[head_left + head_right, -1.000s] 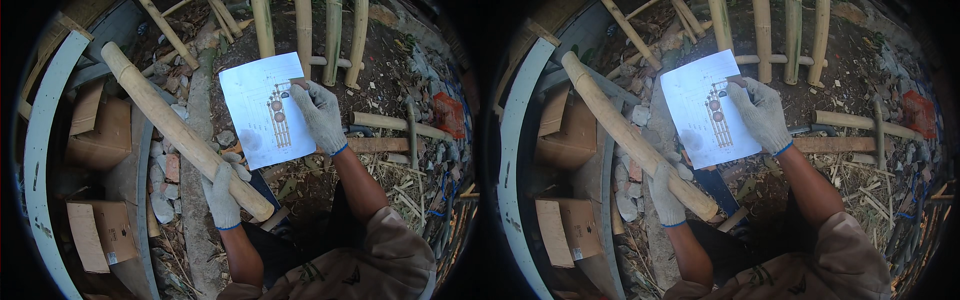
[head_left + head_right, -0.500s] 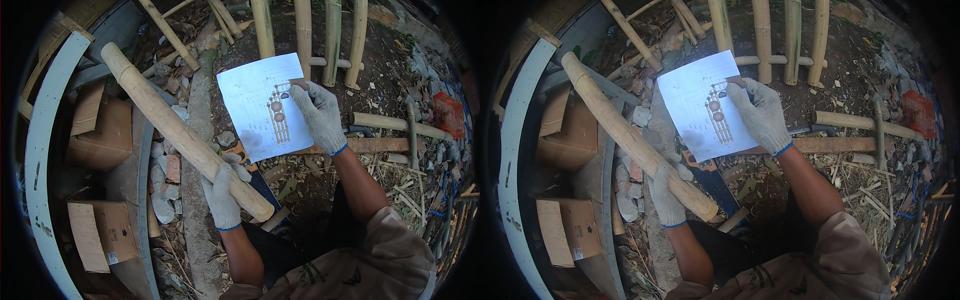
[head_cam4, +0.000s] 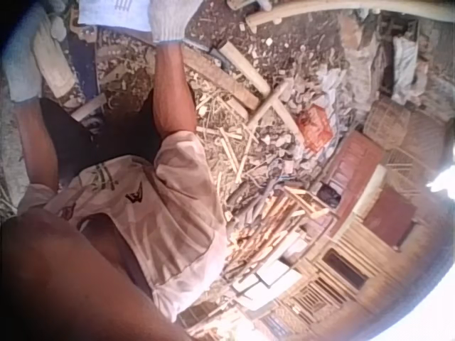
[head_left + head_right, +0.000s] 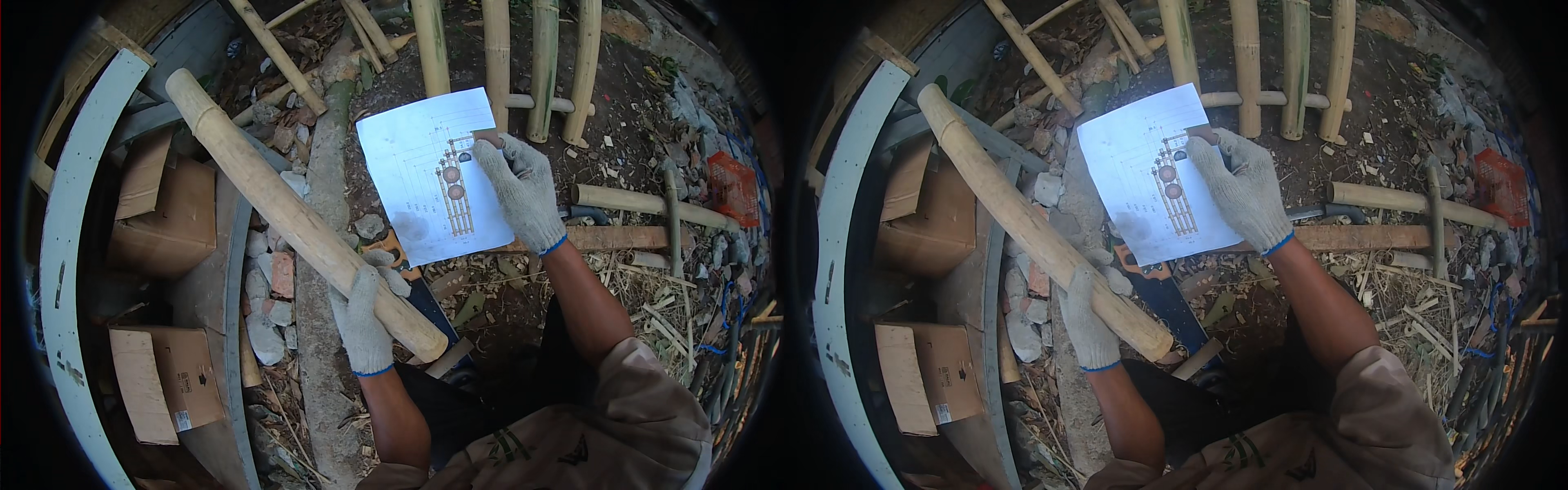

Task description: The person holds a bamboo pole and a paper diagram, pointing at specific details on the diagram while looking at the pole.

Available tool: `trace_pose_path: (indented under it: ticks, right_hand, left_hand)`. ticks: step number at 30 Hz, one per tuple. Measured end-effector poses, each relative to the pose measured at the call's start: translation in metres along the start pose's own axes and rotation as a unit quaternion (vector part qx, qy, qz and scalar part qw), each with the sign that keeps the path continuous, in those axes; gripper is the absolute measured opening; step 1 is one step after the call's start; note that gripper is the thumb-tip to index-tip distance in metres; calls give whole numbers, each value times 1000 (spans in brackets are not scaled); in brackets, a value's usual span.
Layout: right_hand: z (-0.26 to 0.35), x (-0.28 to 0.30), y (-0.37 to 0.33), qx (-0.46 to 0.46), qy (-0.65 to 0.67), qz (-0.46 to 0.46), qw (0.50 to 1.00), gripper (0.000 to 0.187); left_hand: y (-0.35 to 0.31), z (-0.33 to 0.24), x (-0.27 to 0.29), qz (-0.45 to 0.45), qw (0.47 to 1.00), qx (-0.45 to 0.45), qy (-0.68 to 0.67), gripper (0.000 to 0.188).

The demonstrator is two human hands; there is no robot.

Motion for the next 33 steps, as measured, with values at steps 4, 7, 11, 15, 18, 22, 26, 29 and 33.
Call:
trace_pose_path:
  ticks: [4, 7, 11, 15, 18, 22, 26, 29, 33]
  right_hand:
    - [-1, -2, 0, -4, -6, -3, 1000, 28]
    - [-2, -2, 2, 31, -11, -5, 999, 29]
    - [-2, -2, 2, 17, 5, -3, 1000, 29]
    - [-2, -3, 2, -3, 11, 5, 1000, 29]
    - [-4, -2, 2, 0, 5, 9, 1000, 27]
    - [-3, -9, -1, 5, 1, 21, 1000, 26]
    - [-6, -10, -3, -28, 2, 33, 999, 25]
    - [-8, -11, -3, 1, -32, 19, 999, 23]
    - [-11, -7, 0, -5, -22, -12, 1000, 23]
  left_hand:
    - [0, 0, 1, -4, 1000, 6, 6, 41]
    - [0, -1, 1, -13, 1000, 6, 9, 39]
    - [0, 0, 0, -16, 1000, 12, 18, 39]
    - [1, 1, 1, -30, 999, 20, 16, 39]
    - [5, 8, 6, -25, 999, 22, 39, 44]
    - [5, 14, 10, -77, 994, 4, 83, 45]
    - [7, 11, 3, -58, 992, 6, 110, 45]
    - [13, 15, 5, -39, 986, 24, 161, 48]
    - [29, 33, 8, -19, 973, 82, 213, 47]
Point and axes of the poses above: each hand's wrist, its own y-axis towards the middle knuckle, its own x-axis out of the back of the hand, z = x × y, the point moved 3 cm from there along y, towards the middle knuckle
